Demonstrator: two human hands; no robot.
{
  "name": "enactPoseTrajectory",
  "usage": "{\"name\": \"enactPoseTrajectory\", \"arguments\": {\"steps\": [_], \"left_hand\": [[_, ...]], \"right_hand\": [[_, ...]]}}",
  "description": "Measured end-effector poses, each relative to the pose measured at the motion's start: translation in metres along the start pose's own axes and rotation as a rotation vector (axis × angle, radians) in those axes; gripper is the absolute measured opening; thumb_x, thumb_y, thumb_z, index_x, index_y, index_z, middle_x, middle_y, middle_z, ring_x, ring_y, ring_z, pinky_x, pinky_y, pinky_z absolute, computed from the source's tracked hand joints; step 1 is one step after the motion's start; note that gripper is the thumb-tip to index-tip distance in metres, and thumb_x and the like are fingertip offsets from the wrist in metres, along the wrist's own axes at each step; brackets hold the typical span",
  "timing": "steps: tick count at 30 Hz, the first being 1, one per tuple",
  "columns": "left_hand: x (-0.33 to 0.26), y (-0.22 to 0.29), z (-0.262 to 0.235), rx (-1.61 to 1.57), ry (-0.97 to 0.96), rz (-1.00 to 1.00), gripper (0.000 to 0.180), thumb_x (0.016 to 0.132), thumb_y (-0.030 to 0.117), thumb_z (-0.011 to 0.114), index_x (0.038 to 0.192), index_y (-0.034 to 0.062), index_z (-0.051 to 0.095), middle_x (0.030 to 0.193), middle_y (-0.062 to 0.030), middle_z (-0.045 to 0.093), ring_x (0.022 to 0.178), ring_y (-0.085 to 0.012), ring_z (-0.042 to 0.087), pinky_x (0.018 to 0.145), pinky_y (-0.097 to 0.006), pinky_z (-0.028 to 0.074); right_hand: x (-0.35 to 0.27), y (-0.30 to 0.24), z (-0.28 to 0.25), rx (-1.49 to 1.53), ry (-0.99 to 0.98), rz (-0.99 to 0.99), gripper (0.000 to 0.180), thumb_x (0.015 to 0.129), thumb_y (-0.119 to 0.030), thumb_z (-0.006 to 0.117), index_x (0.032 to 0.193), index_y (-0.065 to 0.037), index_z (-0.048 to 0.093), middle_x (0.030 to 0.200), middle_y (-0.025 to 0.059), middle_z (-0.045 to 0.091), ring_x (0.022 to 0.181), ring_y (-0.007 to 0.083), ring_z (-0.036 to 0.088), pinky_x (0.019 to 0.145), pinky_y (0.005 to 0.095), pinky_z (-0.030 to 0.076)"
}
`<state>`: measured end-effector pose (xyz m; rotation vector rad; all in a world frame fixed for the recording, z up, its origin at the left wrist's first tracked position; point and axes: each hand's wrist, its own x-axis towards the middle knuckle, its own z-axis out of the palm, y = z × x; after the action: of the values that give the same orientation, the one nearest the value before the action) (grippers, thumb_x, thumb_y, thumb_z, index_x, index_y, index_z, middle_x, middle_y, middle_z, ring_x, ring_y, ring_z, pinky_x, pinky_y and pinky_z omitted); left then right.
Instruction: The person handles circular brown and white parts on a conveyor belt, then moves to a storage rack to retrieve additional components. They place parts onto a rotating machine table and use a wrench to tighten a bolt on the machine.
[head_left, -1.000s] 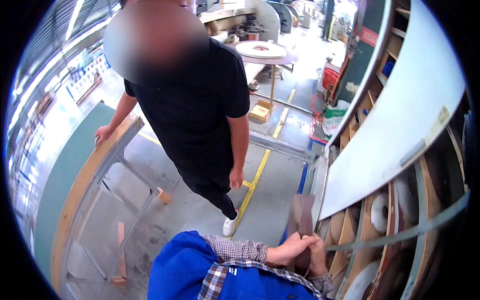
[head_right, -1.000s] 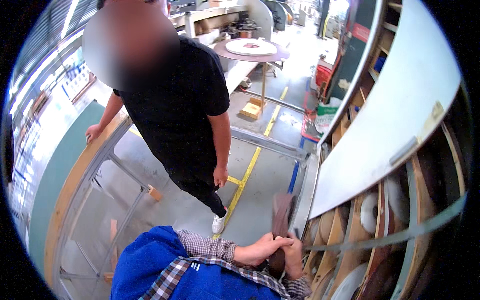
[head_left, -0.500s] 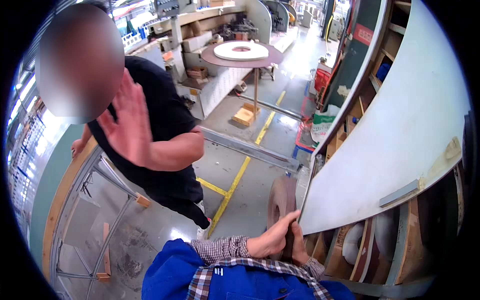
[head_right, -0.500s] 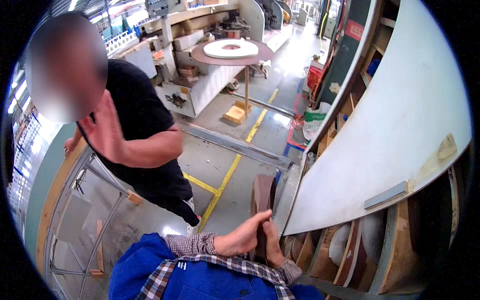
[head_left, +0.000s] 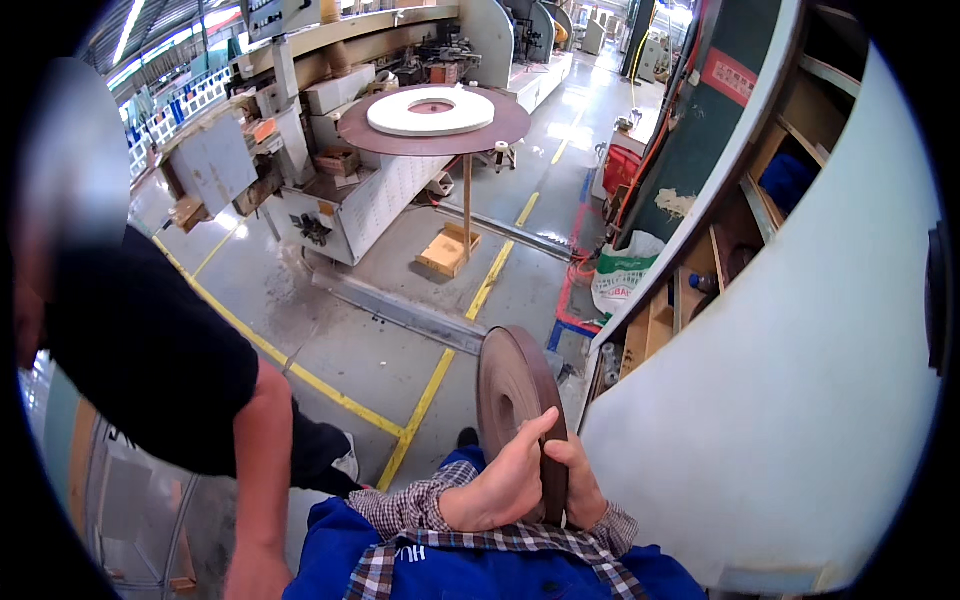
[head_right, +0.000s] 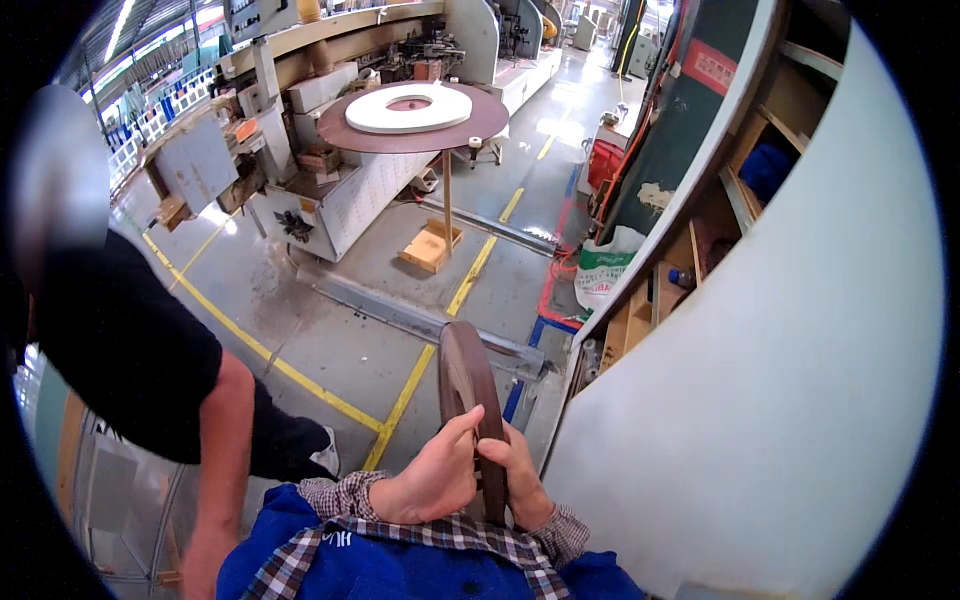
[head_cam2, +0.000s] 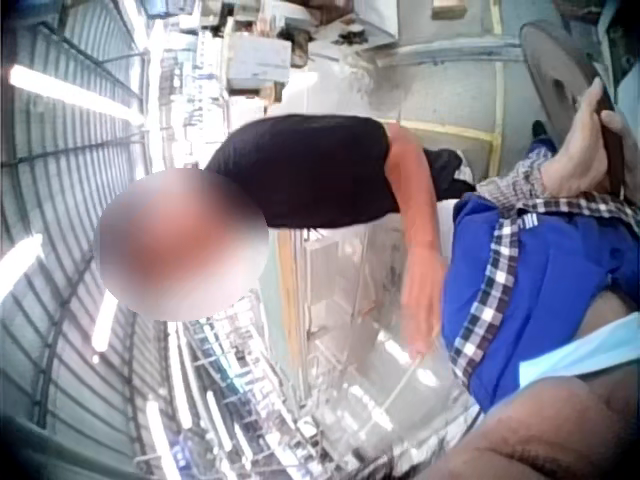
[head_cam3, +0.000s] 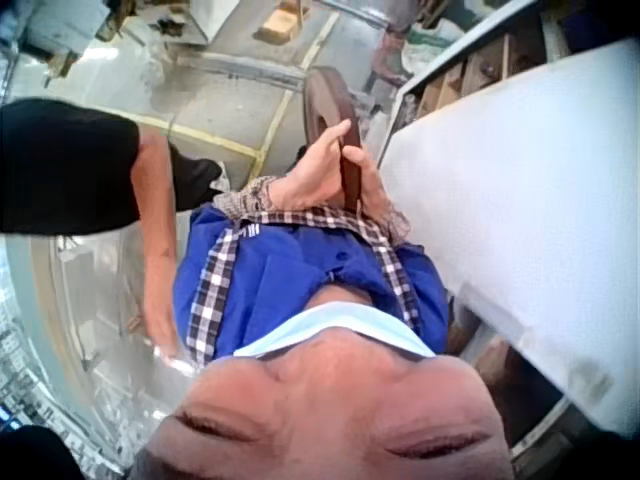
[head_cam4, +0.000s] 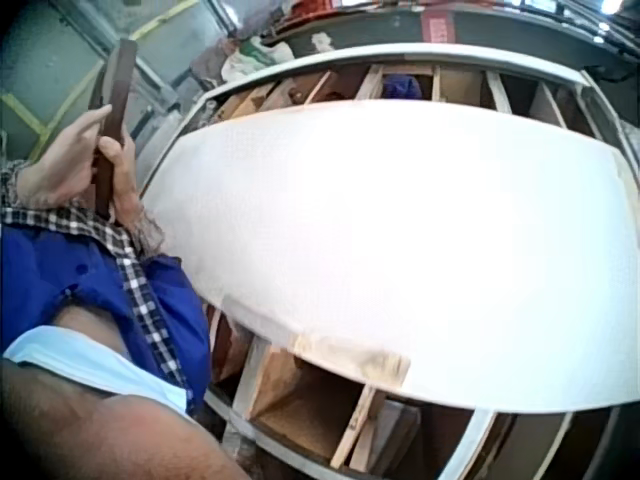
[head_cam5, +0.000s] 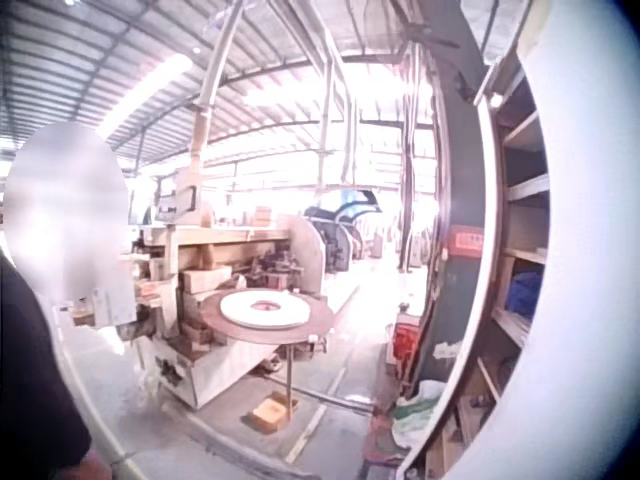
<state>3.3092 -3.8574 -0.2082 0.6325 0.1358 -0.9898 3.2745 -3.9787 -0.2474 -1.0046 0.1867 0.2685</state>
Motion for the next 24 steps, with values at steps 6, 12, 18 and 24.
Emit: {"name": "enactPoseTrajectory", "arguments": {"steps": [6,12,18,24], "left_hand": [[0.105,0.108,-0.006,0.121,0.149,-0.050,0.061,0.095,0.052,0.039,0.133,0.0053,0.039,0.125,-0.0050,0.046,0.118,-0.0205,0.042,0.100,-0.036,0.031],[0.193,0.164,-0.016,0.288,0.179,0.412,0.064,0.097,0.050,0.035,0.142,0.0050,0.031,0.139,-0.0082,0.038,0.129,-0.0205,0.033,0.105,-0.037,0.024],[0.255,0.221,-0.017,0.335,0.412,0.827,0.047,0.099,0.036,0.037,0.132,0.0038,0.045,0.131,-0.0078,0.047,0.124,-0.0178,0.040,0.101,-0.035,0.029],[0.359,0.245,-0.025,0.413,0.699,1.055,0.040,0.098,0.034,0.040,0.116,0.0020,0.057,0.114,-0.0077,0.058,0.105,-0.0173,0.053,0.089,-0.031,0.040]], "right_hand": [[0.120,-0.076,-0.023,0.213,0.109,0.191,0.050,0.085,-0.036,0.054,0.121,-0.002,0.048,0.110,0.0118,0.058,0.099,0.0218,0.058,0.086,0.0348,0.048],[0.216,-0.142,-0.049,0.160,0.116,0.000,0.060,0.082,-0.040,0.054,0.128,-0.003,0.045,0.121,0.0137,0.053,0.109,0.0247,0.055,0.094,0.0378,0.046],[0.328,-0.209,-0.111,0.163,-0.022,-0.093,0.060,0.086,-0.047,0.046,0.122,0.000,0.051,0.109,0.0124,0.060,0.094,0.0213,0.059,0.083,0.0333,0.049],[0.429,-0.299,-0.154,0.146,-0.122,0.015,0.058,0.084,-0.047,0.050,0.115,0.002,0.056,0.100,0.0163,0.063,0.086,0.0236,0.062,0.074,0.0337,0.053]]}}
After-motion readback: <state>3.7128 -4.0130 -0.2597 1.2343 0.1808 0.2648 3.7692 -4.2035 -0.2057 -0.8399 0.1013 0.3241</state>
